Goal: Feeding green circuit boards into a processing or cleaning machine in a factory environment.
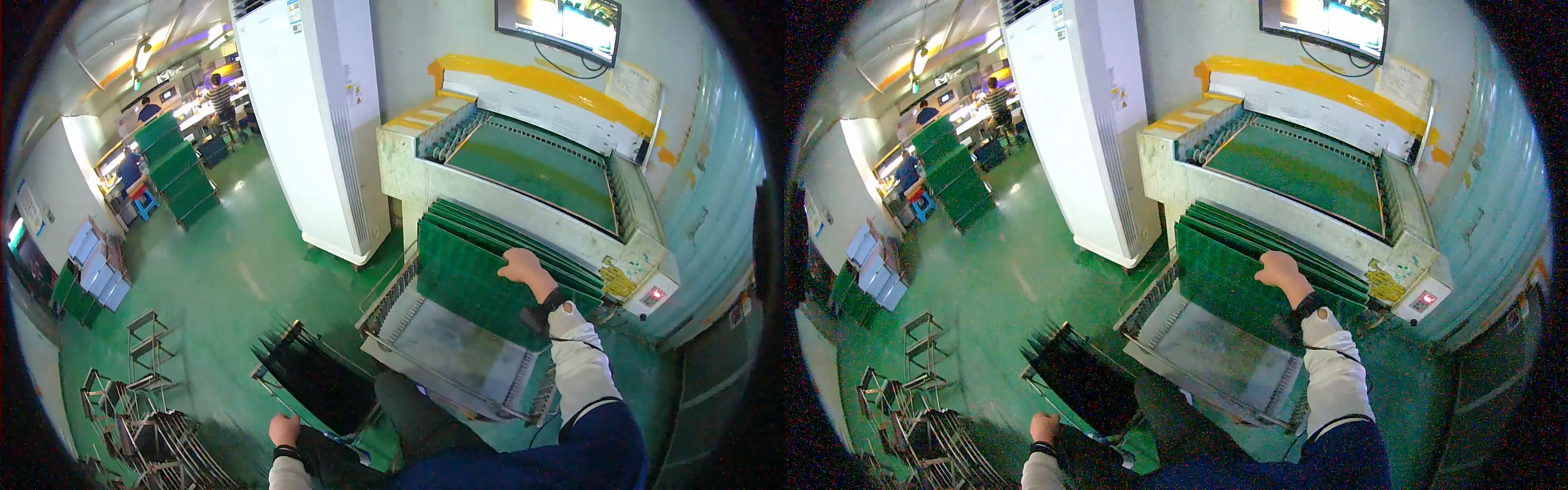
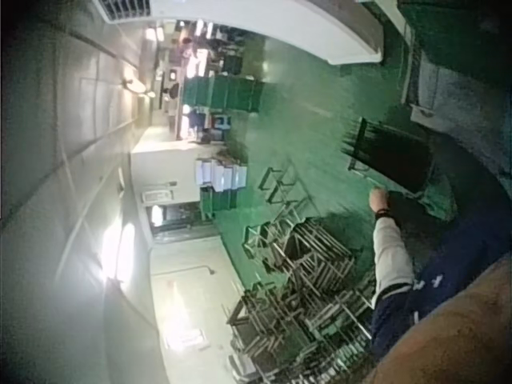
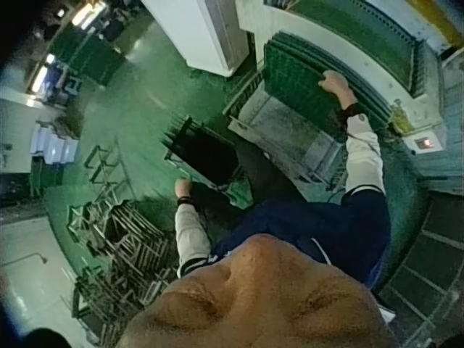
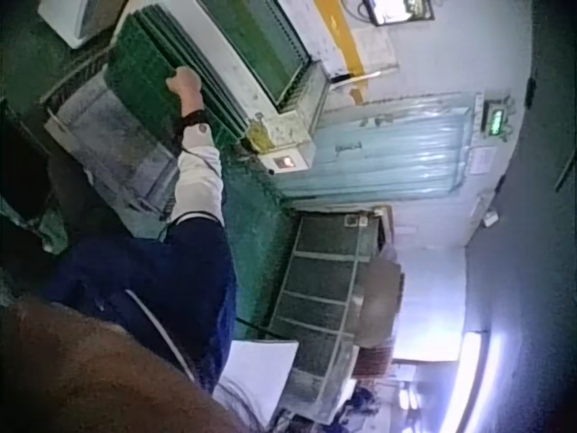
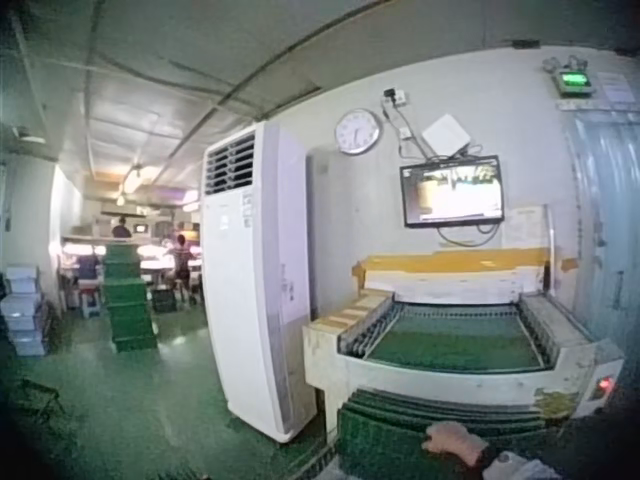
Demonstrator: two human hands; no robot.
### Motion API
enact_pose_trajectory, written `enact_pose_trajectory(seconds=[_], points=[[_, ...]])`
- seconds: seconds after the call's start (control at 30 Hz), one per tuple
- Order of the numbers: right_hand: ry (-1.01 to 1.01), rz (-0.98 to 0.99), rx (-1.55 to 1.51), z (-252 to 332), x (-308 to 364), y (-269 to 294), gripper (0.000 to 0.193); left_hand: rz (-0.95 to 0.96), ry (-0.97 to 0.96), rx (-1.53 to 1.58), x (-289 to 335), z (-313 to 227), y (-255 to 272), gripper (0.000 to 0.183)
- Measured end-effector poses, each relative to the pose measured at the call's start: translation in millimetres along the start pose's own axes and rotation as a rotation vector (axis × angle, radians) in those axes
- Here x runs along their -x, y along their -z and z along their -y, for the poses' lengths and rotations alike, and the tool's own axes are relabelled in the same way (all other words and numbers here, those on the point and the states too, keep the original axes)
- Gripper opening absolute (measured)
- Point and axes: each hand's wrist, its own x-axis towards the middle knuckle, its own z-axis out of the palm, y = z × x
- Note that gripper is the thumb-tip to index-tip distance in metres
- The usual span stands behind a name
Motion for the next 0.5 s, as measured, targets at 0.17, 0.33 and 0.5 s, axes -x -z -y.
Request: enact_pose_trajectory(seconds=[0.17,0.33,0.5], points=[[-0.096,0.128,0.011,3.4,-1.2,3.7,0.05,0.081,0.034,-0.014,-1.9,-7.9,0.7,0.038],[-0.161,0.113,-0.018,7.8,-1.5,3.4,0.055,0.03,0.029,-0.035,0.0,-7.6,2.2,0.037],[-0.099,-0.017,-0.02,4.5,-2.2,-2.2,0.04,0.031,0.042,-0.049,-1.3,-6.9,1.1,0.035]])
